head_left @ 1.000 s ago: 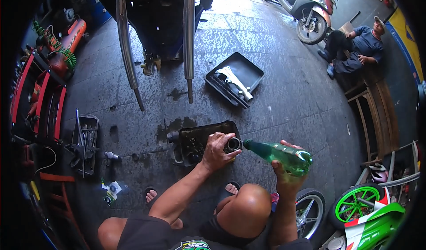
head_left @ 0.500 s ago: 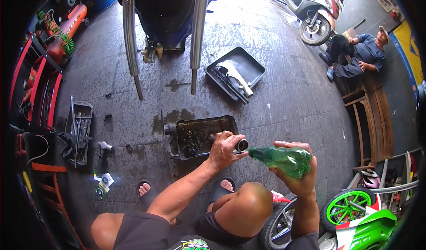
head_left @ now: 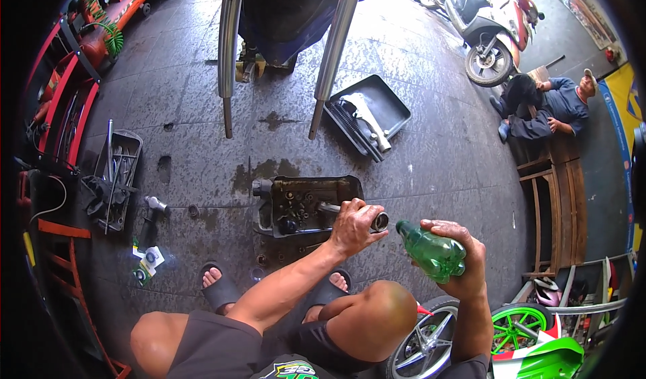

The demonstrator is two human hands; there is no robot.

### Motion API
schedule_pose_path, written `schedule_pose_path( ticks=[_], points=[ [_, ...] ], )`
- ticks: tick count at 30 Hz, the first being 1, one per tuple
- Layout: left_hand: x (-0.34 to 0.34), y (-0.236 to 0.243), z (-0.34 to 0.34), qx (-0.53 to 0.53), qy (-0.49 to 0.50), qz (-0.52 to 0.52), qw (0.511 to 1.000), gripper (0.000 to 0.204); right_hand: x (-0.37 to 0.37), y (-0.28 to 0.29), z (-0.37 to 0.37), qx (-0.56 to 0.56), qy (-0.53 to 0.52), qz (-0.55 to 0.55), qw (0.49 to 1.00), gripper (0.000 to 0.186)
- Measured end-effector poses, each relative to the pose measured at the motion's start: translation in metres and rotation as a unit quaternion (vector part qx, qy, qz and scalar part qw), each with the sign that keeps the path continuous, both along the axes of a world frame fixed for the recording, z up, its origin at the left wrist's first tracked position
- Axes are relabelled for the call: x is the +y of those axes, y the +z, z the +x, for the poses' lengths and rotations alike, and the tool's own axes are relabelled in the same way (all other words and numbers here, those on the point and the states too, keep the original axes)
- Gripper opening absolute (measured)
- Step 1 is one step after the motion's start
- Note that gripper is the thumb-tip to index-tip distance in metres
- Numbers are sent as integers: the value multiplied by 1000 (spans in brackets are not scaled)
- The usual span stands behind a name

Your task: Cleaning and assembling motorcycle front fork components using a screwdriver and cleaning fluid.

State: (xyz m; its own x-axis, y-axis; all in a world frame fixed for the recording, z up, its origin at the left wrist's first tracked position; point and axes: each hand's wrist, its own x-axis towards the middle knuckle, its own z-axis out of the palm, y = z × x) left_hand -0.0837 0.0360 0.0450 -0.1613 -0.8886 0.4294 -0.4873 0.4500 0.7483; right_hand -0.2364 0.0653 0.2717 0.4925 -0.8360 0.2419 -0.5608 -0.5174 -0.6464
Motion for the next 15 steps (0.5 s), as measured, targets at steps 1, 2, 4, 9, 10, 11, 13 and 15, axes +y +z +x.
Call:
schedule_pose_path(
  ticks=[1, 2, 4, 9, 10, 11, 13, 15],
  points=[
    [0, 1, 0, 2, 0, 6, 1000, 56, 0, 0, -1, -2, 5, 23, 1000, 54],
    [0, 1, 0, 6, -2, 11, 1000, 56, 0, 0, -2, -2, 9, 46, 999, 55],
    [-1, -1, 2, 9, 3, 3, 1000, 57, 1, -1, 3, -23, 1, 28, 999, 55],
    [-5, 3, 7, 17, 24, -5, 1000, 58, 6, -10, 4, -90, -23, 21, 995, 58],
    [-5, 2, 7, 17, 22, -8, 1000, 58, 9, -12, 3, -97, -53, 3, 994, 59],
    [-6, 1, 10, 25, 25, -7, 999, 58, 11, -15, 3, -107, -80, -15, 991, 61],
    [-10, -1, 12, 48, 46, -29, 997, 57, 17, -25, 4, -134, -124, -15, 983, 64],
    [-14, 2, 19, 60, 57, -4, 997, 55, 19, -30, 6, -157, -177, -11, 972, 72]
  ],
)
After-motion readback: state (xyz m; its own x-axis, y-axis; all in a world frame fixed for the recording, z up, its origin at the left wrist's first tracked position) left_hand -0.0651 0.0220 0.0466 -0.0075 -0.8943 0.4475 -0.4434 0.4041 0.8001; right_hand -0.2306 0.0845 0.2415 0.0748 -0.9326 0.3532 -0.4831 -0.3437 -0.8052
